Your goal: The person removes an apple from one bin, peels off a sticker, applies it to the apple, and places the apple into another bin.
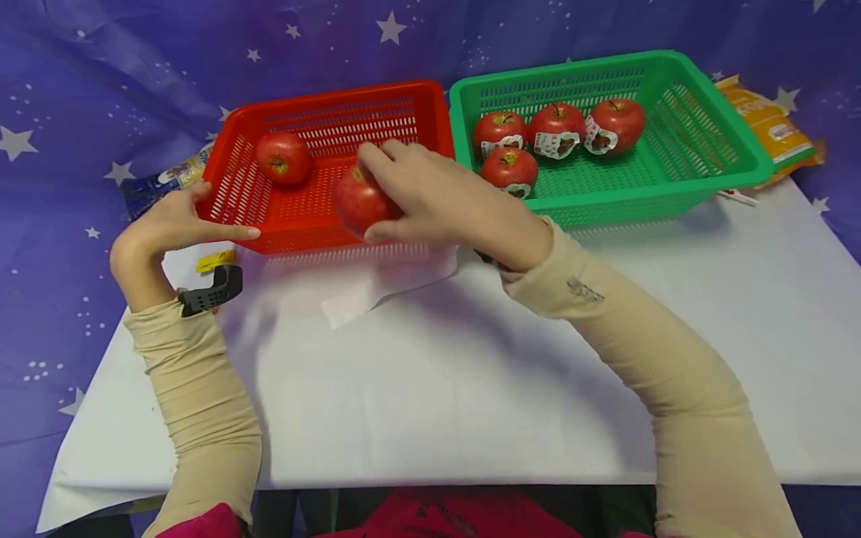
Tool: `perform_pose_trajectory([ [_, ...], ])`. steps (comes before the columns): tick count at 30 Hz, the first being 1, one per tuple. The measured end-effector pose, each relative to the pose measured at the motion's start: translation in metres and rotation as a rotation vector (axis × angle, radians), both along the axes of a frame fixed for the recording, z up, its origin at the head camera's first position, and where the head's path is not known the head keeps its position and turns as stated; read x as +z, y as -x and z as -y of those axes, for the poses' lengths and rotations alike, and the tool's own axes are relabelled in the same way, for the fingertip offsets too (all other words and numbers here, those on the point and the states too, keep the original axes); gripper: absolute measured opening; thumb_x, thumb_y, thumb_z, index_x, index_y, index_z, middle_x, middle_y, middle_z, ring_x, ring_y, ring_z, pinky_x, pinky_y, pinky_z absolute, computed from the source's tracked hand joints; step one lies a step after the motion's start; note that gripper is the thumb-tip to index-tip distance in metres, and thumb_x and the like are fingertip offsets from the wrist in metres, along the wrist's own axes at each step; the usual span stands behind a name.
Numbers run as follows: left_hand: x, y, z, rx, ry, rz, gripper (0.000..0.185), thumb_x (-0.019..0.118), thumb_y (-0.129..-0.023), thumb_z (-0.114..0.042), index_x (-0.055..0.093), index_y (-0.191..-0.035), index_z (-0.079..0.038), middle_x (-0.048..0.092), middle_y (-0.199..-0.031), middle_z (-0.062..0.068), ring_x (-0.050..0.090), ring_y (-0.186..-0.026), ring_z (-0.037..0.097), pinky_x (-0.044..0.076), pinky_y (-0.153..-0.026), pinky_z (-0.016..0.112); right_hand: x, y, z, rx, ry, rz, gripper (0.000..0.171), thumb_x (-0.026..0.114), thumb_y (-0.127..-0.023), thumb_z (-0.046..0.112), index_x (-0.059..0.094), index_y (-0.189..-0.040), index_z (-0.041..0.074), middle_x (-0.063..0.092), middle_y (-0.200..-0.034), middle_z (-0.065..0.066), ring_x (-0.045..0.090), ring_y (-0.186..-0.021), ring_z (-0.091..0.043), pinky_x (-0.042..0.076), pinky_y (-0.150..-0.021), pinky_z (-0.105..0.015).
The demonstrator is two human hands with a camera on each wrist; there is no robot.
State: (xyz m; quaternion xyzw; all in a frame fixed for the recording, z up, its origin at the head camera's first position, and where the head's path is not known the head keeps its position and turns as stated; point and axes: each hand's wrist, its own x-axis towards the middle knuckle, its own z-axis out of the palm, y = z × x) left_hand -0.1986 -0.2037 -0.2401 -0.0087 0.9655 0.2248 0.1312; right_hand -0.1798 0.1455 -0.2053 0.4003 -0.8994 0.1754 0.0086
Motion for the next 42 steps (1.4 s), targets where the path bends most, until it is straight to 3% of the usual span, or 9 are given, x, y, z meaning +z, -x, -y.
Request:
perform_pose_trajectory([
  [6,0.001,-0.001,-0.003,0.017,-0.009,-0.009,0.093,0.072,-0.074,-0.061,0.038,-0.133,0.003,0.048,-0.124,0.022,0.045,-0.112,0.036,0.043,-0.085,0.051,-0.062,-0.044,-0.035,-0.026,0.192,-0.018,0.054,0.082,-0.075,0.039,0.052,-0.108,0.007,0.061,-0.099,-0.009,0.059,-0.089,-0.021,0.053,-0.076,-0.038],
  [13,0.000,-0.001,-0.003,0.022,-0.009,-0.001,0.096,0.072,-0.074,-0.062,0.034,-0.136,0.002,0.047,-0.127,0.022,0.043,-0.115,0.036,0.042,-0.088,0.054,-0.112,-0.059,-0.051,-0.106,0.181,-0.034,0.060,0.086,-0.068,0.039,0.055,-0.108,0.006,0.059,-0.105,-0.013,0.059,-0.097,-0.028,0.052,-0.085,-0.045],
  [20,-0.001,0.000,-0.005,0.021,-0.004,0.022,0.102,0.070,-0.074,-0.063,0.031,-0.140,0.003,0.046,-0.130,0.024,0.041,-0.118,0.038,0.040,-0.094,0.058,-0.126,-0.060,-0.052,-0.133,0.212,-0.049,0.069,0.090,-0.061,0.042,0.050,-0.105,0.006,0.052,-0.107,-0.011,0.052,-0.102,-0.028,0.048,-0.091,-0.047],
  [25,0.000,0.000,-0.002,0.013,0.005,0.018,0.102,0.070,-0.074,-0.063,0.030,-0.141,0.003,0.047,-0.130,0.024,0.041,-0.118,0.038,0.040,-0.093,0.058,-0.119,-0.055,-0.060,-0.152,0.232,0.090,0.071,0.088,-0.062,0.046,0.048,-0.106,0.009,0.053,-0.105,-0.005,0.052,-0.101,-0.022,0.047,-0.089,-0.041],
  [29,0.007,-0.003,-0.005,-0.029,-0.009,-0.048,0.105,0.069,-0.079,-0.056,0.020,-0.150,0.003,0.027,-0.154,0.024,0.026,-0.139,0.042,0.029,-0.107,0.064,-0.110,-0.043,-0.079,-0.259,0.317,0.112,0.058,0.086,-0.070,0.034,0.052,-0.106,0.005,0.057,-0.103,-0.010,0.053,-0.092,-0.024,0.044,-0.079,-0.038],
  [32,0.020,-0.015,-0.025,-0.130,-0.068,-0.162,0.092,0.072,-0.083,-0.045,0.027,-0.151,-0.004,0.021,-0.158,0.017,0.018,-0.146,0.037,0.021,-0.112,0.062,-0.109,-0.032,-0.095,-0.345,0.377,0.042,0.040,0.082,-0.074,0.018,0.058,-0.101,0.001,0.063,-0.096,-0.015,0.055,-0.087,-0.028,0.040,-0.075,-0.038],
  [36,0.034,-0.039,-0.079,-0.422,-0.117,-0.213,0.070,0.078,-0.080,-0.036,0.051,-0.140,-0.012,0.051,-0.143,0.009,0.044,-0.134,0.026,0.034,-0.110,0.050,-0.115,-0.023,-0.107,-0.405,0.305,0.015,0.032,0.078,-0.078,0.015,0.065,-0.102,0.000,0.066,-0.094,-0.018,0.059,-0.088,-0.031,0.043,-0.075,-0.042],
  [39,0.024,-0.046,-0.127,-0.684,-0.105,-0.140,0.072,0.080,-0.077,-0.036,0.052,-0.139,-0.011,0.054,-0.140,0.005,0.050,-0.129,0.021,0.038,-0.108,0.042,-0.122,-0.018,-0.108,-0.409,0.209,0.037,0.039,0.078,-0.079,0.020,0.066,-0.110,-0.002,0.067,-0.099,-0.021,0.060,-0.090,-0.034,0.046,-0.076,-0.046],
  [42,0.001,-0.044,-0.167,-0.834,-0.046,-0.030,0.084,0.081,-0.076,-0.036,0.042,-0.145,-0.009,0.046,-0.148,0.004,0.042,-0.137,0.021,0.032,-0.114,0.037,-0.126,-0.016,-0.109,-0.407,0.168,0.049,0.046,0.078,-0.079,0.020,0.064,-0.115,-0.004,0.067,-0.104,-0.023,0.060,-0.092,-0.036,0.047,-0.078,-0.049],
])
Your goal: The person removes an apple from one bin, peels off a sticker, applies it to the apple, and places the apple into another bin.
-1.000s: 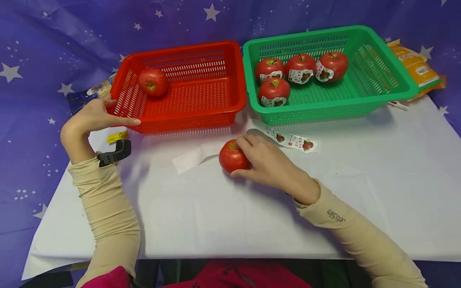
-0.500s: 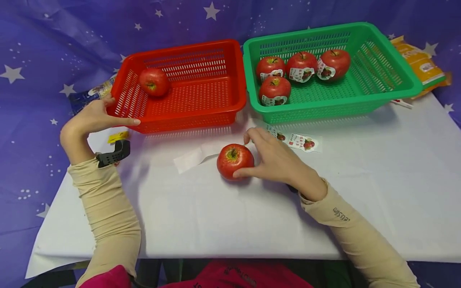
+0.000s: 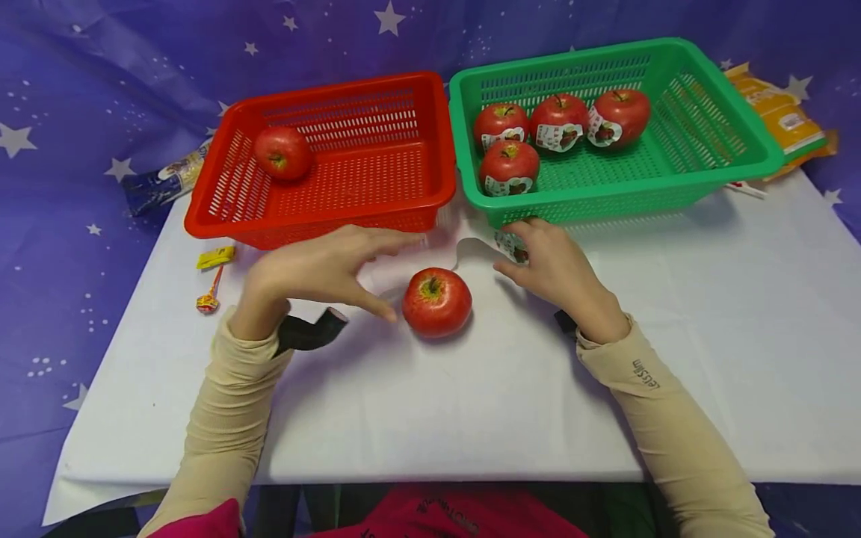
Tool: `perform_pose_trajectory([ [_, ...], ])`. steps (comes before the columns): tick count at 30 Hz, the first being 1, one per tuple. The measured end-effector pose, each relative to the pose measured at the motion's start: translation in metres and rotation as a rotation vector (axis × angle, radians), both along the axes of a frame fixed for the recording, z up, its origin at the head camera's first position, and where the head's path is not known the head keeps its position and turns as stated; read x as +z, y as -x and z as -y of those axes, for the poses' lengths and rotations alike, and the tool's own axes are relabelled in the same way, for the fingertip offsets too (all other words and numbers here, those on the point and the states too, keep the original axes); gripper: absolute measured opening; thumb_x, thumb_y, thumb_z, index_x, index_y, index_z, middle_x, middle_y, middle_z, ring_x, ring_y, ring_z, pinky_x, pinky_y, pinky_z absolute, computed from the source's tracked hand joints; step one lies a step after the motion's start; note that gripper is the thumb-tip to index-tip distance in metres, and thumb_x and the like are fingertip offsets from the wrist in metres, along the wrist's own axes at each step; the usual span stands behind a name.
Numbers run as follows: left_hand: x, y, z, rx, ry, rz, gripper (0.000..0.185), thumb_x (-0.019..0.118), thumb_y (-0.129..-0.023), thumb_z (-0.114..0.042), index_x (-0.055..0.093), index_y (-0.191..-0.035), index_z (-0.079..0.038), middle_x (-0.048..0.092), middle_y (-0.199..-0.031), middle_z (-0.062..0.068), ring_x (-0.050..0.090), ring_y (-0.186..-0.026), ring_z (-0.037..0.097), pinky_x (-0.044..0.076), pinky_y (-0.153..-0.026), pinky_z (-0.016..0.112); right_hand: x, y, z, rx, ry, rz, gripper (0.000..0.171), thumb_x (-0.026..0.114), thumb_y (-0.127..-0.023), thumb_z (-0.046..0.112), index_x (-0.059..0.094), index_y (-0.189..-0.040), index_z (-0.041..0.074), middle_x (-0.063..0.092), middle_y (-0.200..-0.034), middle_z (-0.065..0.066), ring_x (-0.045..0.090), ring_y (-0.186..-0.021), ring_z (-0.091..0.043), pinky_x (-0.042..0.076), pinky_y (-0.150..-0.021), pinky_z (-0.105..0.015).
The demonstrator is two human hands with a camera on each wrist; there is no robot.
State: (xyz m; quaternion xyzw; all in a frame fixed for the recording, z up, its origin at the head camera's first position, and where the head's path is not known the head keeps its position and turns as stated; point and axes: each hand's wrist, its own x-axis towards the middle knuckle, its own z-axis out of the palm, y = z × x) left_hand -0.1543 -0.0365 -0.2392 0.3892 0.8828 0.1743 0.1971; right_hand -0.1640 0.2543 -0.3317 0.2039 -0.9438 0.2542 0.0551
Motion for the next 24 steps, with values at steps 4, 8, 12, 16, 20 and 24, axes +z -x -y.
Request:
perform_pose_trajectory([
  [4,-0.027,0.004,-0.032,-0.065,0.114,0.034,0.083,0.081,-0.075,-0.031,0.042,-0.144,-0.006,0.050,-0.144,0.006,0.045,-0.131,0.023,0.033,-0.112,0.033,-0.003,0.001,-0.002,0.037,-0.012,0.018,0.047,0.076,-0.080,0.018,0.062,-0.117,-0.006,0.066,-0.101,-0.024,0.059,-0.089,-0.037,0.046,-0.078,-0.050],
  [8,-0.038,0.005,-0.048,-0.117,0.085,0.023,0.075,0.082,-0.076,-0.028,0.048,-0.138,-0.005,0.058,-0.133,0.007,0.052,-0.122,0.020,0.039,-0.106,0.029,-0.003,0.002,-0.005,0.075,-0.046,0.072,0.051,0.073,-0.083,0.018,0.056,-0.124,-0.007,0.064,-0.104,-0.026,0.059,-0.092,-0.038,0.046,-0.081,-0.052],
  [12,-0.043,0.005,-0.057,-0.184,0.041,0.015,0.076,0.080,-0.078,-0.032,0.047,-0.140,-0.004,0.058,-0.134,0.008,0.053,-0.123,0.018,0.039,-0.106,0.026,-0.003,0.005,-0.006,0.072,-0.058,0.158,0.061,0.074,-0.082,0.015,0.047,-0.132,-0.007,0.062,-0.110,-0.027,0.059,-0.099,-0.040,0.046,-0.085,-0.054],
  [16,-0.045,0.013,-0.059,-0.150,0.012,0.132,0.078,0.077,-0.079,-0.041,0.045,-0.143,-0.011,0.053,-0.140,0.003,0.050,-0.127,0.014,0.038,-0.108,0.027,-0.003,0.008,-0.007,0.069,-0.066,0.196,0.060,0.074,-0.081,0.012,0.049,-0.132,-0.006,0.063,-0.108,-0.025,0.059,-0.099,-0.039,0.046,-0.085,-0.053],
  [20,-0.047,0.030,-0.058,-0.009,-0.131,0.235,0.063,0.067,-0.089,-0.040,0.047,-0.142,-0.012,0.048,-0.145,0.003,0.046,-0.132,0.016,0.039,-0.108,0.033,-0.004,0.009,-0.008,0.089,-0.076,0.187,0.049,0.072,-0.081,0.009,0.057,-0.124,-0.007,0.065,-0.105,-0.023,0.058,-0.094,-0.036,0.046,-0.083,-0.051],
  [24,-0.052,0.043,-0.070,0.102,-0.183,0.138,0.050,0.050,-0.099,-0.034,0.048,-0.141,-0.007,0.041,-0.150,0.008,0.036,-0.139,0.021,0.030,-0.115,0.036,-0.004,0.010,-0.009,0.118,-0.085,0.167,0.036,0.070,-0.081,0.004,0.064,-0.114,-0.007,0.067,-0.103,-0.022,0.059,-0.091,-0.034,0.048,-0.079,-0.050],
])
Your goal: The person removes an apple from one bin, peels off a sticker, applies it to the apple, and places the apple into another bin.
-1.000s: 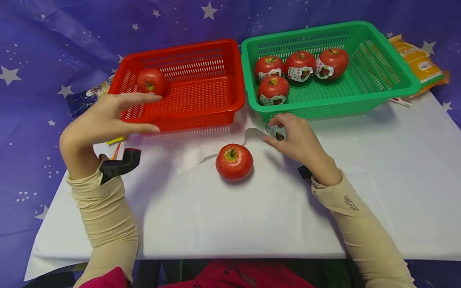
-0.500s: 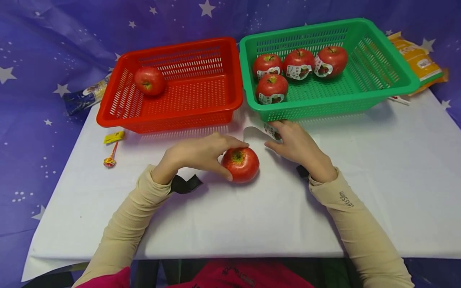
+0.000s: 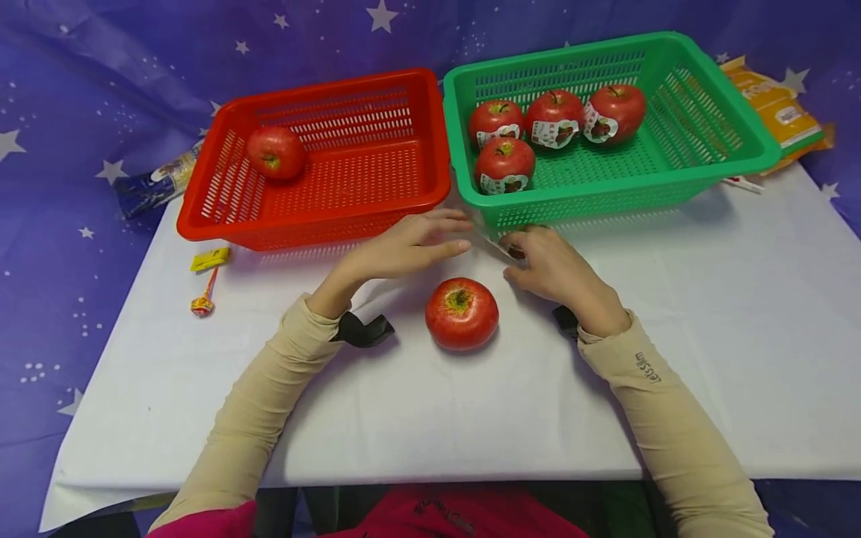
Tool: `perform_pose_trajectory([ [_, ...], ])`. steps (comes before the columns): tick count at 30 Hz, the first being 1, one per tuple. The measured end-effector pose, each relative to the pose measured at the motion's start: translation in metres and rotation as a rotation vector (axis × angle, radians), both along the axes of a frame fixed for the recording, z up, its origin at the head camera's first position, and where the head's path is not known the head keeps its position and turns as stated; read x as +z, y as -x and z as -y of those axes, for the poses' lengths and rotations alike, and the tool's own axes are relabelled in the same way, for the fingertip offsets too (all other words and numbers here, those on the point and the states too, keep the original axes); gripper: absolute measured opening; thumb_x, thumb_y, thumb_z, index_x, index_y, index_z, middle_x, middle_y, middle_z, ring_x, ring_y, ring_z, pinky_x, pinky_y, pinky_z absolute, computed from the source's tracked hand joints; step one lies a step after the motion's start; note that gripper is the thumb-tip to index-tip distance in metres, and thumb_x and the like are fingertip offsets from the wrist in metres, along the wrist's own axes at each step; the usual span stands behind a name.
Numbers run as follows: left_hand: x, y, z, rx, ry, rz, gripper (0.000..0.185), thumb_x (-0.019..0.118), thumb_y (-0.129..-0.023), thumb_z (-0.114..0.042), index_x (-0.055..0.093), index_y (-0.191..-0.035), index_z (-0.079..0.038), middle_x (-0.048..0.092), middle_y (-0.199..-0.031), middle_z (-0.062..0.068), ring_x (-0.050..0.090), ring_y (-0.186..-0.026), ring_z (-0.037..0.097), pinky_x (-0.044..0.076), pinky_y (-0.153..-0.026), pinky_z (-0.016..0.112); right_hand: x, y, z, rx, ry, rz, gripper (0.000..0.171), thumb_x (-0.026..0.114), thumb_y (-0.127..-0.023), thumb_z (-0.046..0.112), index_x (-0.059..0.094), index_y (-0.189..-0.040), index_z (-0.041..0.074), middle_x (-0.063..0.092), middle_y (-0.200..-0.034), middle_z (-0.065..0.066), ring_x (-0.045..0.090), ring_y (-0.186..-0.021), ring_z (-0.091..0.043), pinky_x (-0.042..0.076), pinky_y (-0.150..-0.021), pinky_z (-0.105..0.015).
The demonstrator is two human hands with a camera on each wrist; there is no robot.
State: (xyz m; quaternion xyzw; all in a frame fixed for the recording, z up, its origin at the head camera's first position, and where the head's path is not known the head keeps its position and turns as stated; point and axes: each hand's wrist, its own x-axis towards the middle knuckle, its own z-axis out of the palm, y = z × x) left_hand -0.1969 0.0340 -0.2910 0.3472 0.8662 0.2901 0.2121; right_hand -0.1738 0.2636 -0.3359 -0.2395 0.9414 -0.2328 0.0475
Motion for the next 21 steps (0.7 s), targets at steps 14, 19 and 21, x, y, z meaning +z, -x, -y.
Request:
perform_pose_trajectory([
  [14,-0.024,0.007,-0.026,0.273,0.267,-0.256,0.016,0.053,-0.096,-0.021,0.056,-0.086,-0.009,0.045,-0.076,0.002,0.048,-0.070,0.016,0.042,-0.061,0.031,-0.002,-0.003,-0.003,0.042,0.014,-0.062,0.011,0.068,-0.076,-0.003,0.076,-0.084,-0.001,0.067,-0.098,-0.021,0.062,-0.096,-0.038,0.049,-0.085,-0.051],
  [19,-0.032,0.012,-0.026,0.275,0.348,-0.253,0.018,0.064,-0.090,-0.026,0.057,-0.087,-0.010,0.048,-0.080,0.001,0.051,-0.077,0.016,0.046,-0.064,0.035,-0.002,-0.003,-0.005,0.047,0.016,-0.047,0.011,0.068,-0.076,-0.003,0.074,-0.084,0.000,0.067,-0.098,-0.020,0.061,-0.096,-0.036,0.049,-0.085,-0.051],
  [21,-0.033,0.013,-0.026,0.240,0.384,-0.257,0.017,0.067,-0.088,-0.026,0.059,-0.089,-0.011,0.053,-0.085,0.002,0.054,-0.081,0.016,0.049,-0.067,0.036,-0.001,-0.004,-0.006,0.047,0.018,-0.039,0.011,0.068,-0.076,-0.002,0.073,-0.084,0.000,0.067,-0.097,-0.019,0.061,-0.096,-0.036,0.049,-0.085,-0.050],
])
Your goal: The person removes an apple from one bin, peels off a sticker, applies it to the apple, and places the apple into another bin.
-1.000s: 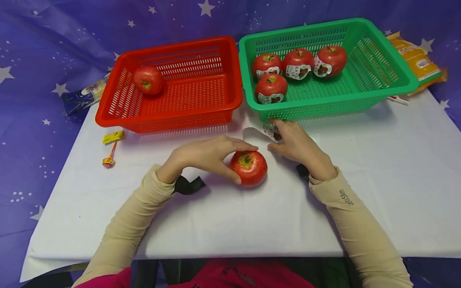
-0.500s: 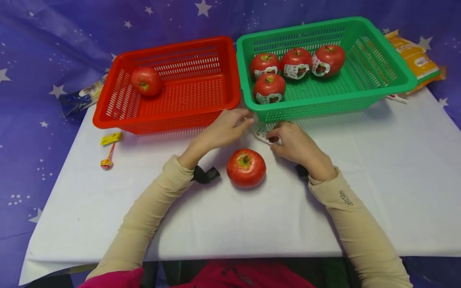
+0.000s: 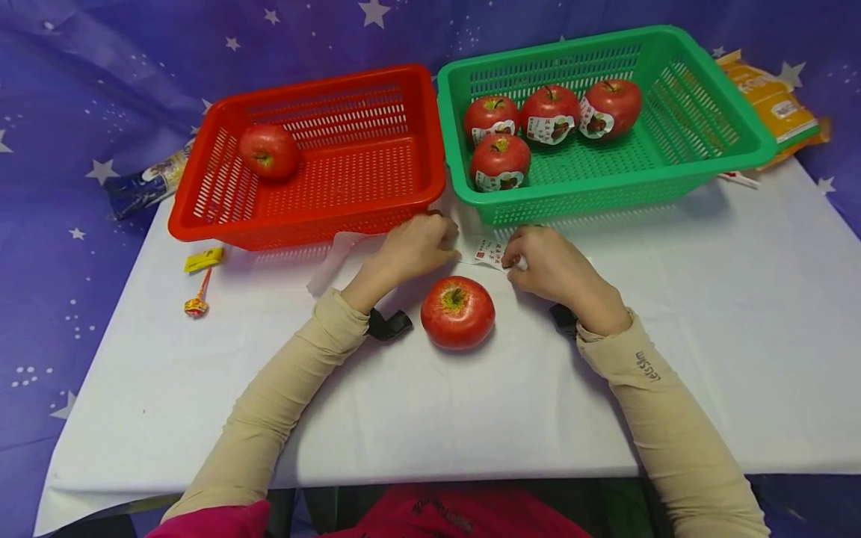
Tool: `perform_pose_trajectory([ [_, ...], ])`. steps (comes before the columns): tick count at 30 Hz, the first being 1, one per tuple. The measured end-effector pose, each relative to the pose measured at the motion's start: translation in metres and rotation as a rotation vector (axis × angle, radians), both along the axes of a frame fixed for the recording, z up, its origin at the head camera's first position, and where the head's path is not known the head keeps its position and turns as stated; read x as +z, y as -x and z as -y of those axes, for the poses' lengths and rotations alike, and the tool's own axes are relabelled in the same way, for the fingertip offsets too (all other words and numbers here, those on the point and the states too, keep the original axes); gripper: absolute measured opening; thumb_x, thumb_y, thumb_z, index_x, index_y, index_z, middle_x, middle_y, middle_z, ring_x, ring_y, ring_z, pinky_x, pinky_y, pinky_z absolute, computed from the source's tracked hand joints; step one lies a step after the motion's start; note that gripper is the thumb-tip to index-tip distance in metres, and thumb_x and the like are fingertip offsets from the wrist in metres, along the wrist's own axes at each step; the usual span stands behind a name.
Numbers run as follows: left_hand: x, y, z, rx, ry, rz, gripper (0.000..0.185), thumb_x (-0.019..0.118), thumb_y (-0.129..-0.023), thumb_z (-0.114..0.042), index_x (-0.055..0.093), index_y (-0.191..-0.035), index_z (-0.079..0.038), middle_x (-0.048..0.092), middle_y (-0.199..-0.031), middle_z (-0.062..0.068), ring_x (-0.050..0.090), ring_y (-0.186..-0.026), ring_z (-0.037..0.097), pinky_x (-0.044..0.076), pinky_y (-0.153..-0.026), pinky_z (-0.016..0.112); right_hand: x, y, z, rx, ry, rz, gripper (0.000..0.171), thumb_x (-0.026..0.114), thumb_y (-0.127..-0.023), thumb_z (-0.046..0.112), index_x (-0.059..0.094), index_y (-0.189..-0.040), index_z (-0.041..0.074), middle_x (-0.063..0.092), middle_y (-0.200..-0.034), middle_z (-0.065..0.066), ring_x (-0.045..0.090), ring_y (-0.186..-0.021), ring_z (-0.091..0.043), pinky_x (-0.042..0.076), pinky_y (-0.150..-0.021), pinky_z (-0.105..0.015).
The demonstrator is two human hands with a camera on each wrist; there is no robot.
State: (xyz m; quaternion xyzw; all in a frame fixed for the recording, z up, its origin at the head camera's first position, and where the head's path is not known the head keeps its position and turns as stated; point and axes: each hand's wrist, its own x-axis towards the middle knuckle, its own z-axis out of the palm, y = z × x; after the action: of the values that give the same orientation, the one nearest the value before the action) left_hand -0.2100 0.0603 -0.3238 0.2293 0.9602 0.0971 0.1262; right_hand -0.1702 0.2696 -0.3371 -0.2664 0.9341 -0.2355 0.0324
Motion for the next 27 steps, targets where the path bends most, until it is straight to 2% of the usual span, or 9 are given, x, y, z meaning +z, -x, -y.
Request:
perform_pose_trajectory([
  [5,0.002,-0.002,0.000,-0.115,0.112,0.039,0.016,0.067,-0.088,-0.028,0.065,-0.091,-0.012,0.064,-0.097,0.005,0.062,-0.088,0.021,0.054,-0.073,0.041,0.000,0.000,-0.001,-0.004,-0.002,0.002,0.015,0.073,-0.076,0.002,0.072,-0.091,-0.001,0.068,-0.093,-0.017,0.062,-0.090,-0.031,0.050,-0.081,-0.048],
  [9,0.005,-0.004,0.000,-0.151,0.107,0.085,0.021,0.066,-0.090,-0.033,0.068,-0.092,-0.013,0.067,-0.095,0.003,0.062,-0.088,0.019,0.054,-0.075,0.038,-0.001,0.000,-0.001,-0.005,-0.016,-0.018,0.025,0.078,-0.077,0.010,0.073,-0.099,-0.001,0.069,-0.093,-0.015,0.061,-0.084,-0.027,0.049,-0.074,-0.044],
  [12,0.006,-0.003,0.000,-0.135,0.041,0.111,0.020,0.066,-0.090,-0.034,0.070,-0.088,-0.014,0.064,-0.086,-0.001,0.058,-0.080,0.014,0.049,-0.069,0.032,-0.002,-0.001,-0.001,0.019,-0.028,-0.047,0.020,0.078,-0.077,0.009,0.075,-0.095,-0.001,0.068,-0.092,-0.015,0.061,-0.083,-0.028,0.050,-0.073,-0.044],
  [16,0.001,0.006,-0.003,-0.085,-0.100,0.143,0.019,0.066,-0.091,-0.029,0.071,-0.082,-0.013,0.054,-0.072,-0.004,0.046,-0.067,0.010,0.036,-0.058,0.024,-0.002,-0.002,-0.001,0.052,-0.040,-0.067,0.012,0.076,-0.076,0.004,0.076,-0.087,0.000,0.065,-0.090,-0.016,0.060,-0.085,-0.031,0.050,-0.076,-0.047],
  [20,-0.004,0.014,-0.007,-0.046,-0.208,0.167,0.013,0.063,-0.091,-0.022,0.073,-0.087,-0.014,0.057,-0.080,-0.004,0.046,-0.072,0.010,0.036,-0.060,0.022,-0.002,-0.002,-0.001,0.058,-0.044,-0.053,0.013,0.076,-0.076,0.005,0.077,-0.088,0.001,0.064,-0.091,-0.015,0.059,-0.085,-0.030,0.049,-0.077,-0.047],
  [23,-0.005,0.016,-0.009,-0.027,-0.233,0.160,0.011,0.062,-0.092,-0.021,0.072,-0.093,-0.016,0.062,-0.092,-0.004,0.049,-0.081,0.011,0.040,-0.066,0.023,-0.002,-0.002,-0.001,0.053,-0.043,-0.042,0.013,0.076,-0.076,0.005,0.077,-0.088,0.001,0.064,-0.092,-0.016,0.058,-0.086,-0.030,0.048,-0.077,-0.047],
  [27,-0.007,0.015,-0.008,-0.025,-0.230,0.132,0.011,0.061,-0.094,-0.023,0.071,-0.095,-0.017,0.064,-0.098,-0.004,0.052,-0.086,0.010,0.044,-0.070,0.026,-0.002,-0.001,-0.001,0.044,-0.043,-0.032,0.013,0.076,-0.076,0.005,0.077,-0.088,0.000,0.063,-0.093,-0.016,0.058,-0.088,-0.031,0.048,-0.078,-0.048],
])
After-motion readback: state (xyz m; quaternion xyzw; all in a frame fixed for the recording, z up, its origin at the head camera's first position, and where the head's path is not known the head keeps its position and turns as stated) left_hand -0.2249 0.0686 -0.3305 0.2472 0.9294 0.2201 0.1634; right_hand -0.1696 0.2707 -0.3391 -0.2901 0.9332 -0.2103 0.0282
